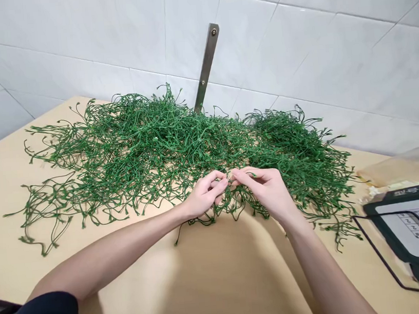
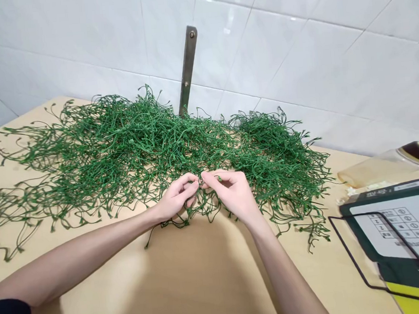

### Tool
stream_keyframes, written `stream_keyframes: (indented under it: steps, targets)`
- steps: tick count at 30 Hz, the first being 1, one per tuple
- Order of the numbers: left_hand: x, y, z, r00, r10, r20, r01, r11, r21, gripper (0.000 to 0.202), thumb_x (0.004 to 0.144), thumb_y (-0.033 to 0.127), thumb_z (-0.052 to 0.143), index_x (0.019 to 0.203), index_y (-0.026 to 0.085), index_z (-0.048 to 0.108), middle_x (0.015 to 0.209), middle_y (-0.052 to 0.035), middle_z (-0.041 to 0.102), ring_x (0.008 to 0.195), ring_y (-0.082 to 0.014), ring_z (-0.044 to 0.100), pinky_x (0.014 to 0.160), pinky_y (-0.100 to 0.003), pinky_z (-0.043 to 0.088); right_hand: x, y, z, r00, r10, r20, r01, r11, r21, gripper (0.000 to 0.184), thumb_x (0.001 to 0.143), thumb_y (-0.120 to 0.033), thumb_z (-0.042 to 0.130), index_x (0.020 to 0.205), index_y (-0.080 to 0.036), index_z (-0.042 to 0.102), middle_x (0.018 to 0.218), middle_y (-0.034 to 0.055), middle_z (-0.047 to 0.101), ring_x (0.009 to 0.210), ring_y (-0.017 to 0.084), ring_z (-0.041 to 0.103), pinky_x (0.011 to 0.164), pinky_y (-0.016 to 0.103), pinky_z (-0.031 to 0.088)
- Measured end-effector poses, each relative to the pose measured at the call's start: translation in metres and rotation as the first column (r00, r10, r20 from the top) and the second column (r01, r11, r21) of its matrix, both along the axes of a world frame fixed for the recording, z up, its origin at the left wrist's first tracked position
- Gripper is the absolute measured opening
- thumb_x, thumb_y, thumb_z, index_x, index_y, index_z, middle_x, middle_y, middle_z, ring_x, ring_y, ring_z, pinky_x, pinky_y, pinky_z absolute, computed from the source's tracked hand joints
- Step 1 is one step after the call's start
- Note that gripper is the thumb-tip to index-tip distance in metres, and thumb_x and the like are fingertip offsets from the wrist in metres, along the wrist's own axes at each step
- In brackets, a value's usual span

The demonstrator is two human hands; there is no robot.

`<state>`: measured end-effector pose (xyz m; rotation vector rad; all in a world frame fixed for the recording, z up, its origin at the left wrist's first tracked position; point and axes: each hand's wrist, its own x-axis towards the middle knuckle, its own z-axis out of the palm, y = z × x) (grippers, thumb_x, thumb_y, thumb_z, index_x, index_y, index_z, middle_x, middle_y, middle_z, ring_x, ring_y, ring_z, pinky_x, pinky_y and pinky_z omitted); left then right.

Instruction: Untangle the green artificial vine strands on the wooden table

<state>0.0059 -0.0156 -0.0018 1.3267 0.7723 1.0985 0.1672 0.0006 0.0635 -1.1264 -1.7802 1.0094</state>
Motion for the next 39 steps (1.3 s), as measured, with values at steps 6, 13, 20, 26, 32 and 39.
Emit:
stream_keyframes:
  steps: [6, 13, 20, 26, 32, 39]
  targets:
    - [0.002, 0.001, -0.001, 0.998, 0.061, 0.019, -0.061, 0.998, -0.01, 0.037, 0.089, 0.055, 0.05, 0.094, 0.019, 0.046, 0.05, 0.0102, 0.04, 0.046, -0.0067, 0.035, 0.049, -0.018, 0.031, 0.003, 0.0, 0.003, 0.992, 0.063, 0.111, -0.07, 0.996, 0.059, 0.033, 0.083, -0.045, 0.065, 0.064, -0.018, 0.071, 0.082, 0.0077, 0.072, 0.08, 0.021, 0.065, 0.078, 0.035, 0.051]
    - [0.003, 0.001, 0.001, 0.997, 0.078, 0.012, -0.077, 0.997, -0.03, 0.035, 0.09, 0.052, 0.049, 0.094, 0.017, 0.048, 0.049, 0.0097, 0.039, 0.045, -0.0069, 0.032, 0.047, -0.019, 0.027, 0.005, -0.002, 0.005, 0.974, 0.149, 0.169, -0.17, 0.978, 0.123, 0.021, 0.088, -0.035, 0.06, 0.087, -0.022, 0.077, 0.097, 0.0071, 0.073, 0.088, 0.021, 0.066, 0.08, 0.036, 0.053]
    - [0.001, 0.002, 0.002, 0.994, 0.098, 0.054, -0.095, 0.994, -0.058, 0.018, 0.086, 0.03, 0.05, 0.099, 0.017, 0.047, 0.05, 0.009, 0.046, 0.047, -0.008, 0.037, 0.05, -0.02, 0.03, 0.012, 0.003, 0.0, 0.908, -0.011, 0.42, -0.192, 0.878, 0.438, 0.017, 0.087, -0.02, 0.059, 0.09, -0.022, 0.075, 0.085, 0.0054, 0.073, 0.079, 0.02, 0.065, 0.074, 0.035, 0.052]
    - [0.0, 0.001, 0.0, 0.994, 0.1, 0.042, -0.1, 0.995, 0.008, 0.023, 0.081, 0.021, 0.056, 0.102, 0.019, 0.046, 0.062, 0.0081, 0.05, 0.059, -0.0085, 0.05, 0.062, -0.021, 0.038, 0.017, 0.007, -0.003, 0.88, -0.081, 0.468, -0.201, 0.829, 0.521, 0.01, 0.087, -0.022, 0.063, 0.08, -0.02, 0.07, 0.073, 0.0034, 0.069, 0.067, 0.018, 0.062, 0.064, 0.031, 0.049]
    - [0.001, 0.001, -0.001, 0.994, 0.104, 0.029, -0.104, 0.994, 0.012, 0.021, 0.085, 0.027, 0.057, 0.101, 0.019, 0.046, 0.065, 0.0062, 0.053, 0.06, -0.0086, 0.048, 0.062, -0.022, 0.037, 0.013, 0.003, 0.0, 0.86, -0.045, 0.509, -0.24, 0.843, 0.481, 0.011, 0.091, -0.02, 0.055, 0.085, -0.02, 0.065, 0.076, 0.0035, 0.065, 0.07, 0.017, 0.06, 0.066, 0.03, 0.047]
    - [0.004, 0.002, 0.001, 0.979, 0.198, 0.038, -0.198, 0.98, -0.007, 0.021, 0.079, 0.031, 0.065, 0.09, 0.017, 0.052, 0.077, 0.0031, 0.048, 0.068, -0.0086, 0.046, 0.06, -0.02, 0.036, 0.013, 0.002, 0.0, 0.875, -0.035, 0.483, -0.197, 0.885, 0.421, 0.01, 0.09, -0.022, 0.055, 0.083, -0.021, 0.062, 0.077, 0.0022, 0.067, 0.068, 0.016, 0.06, 0.068, 0.029, 0.047]
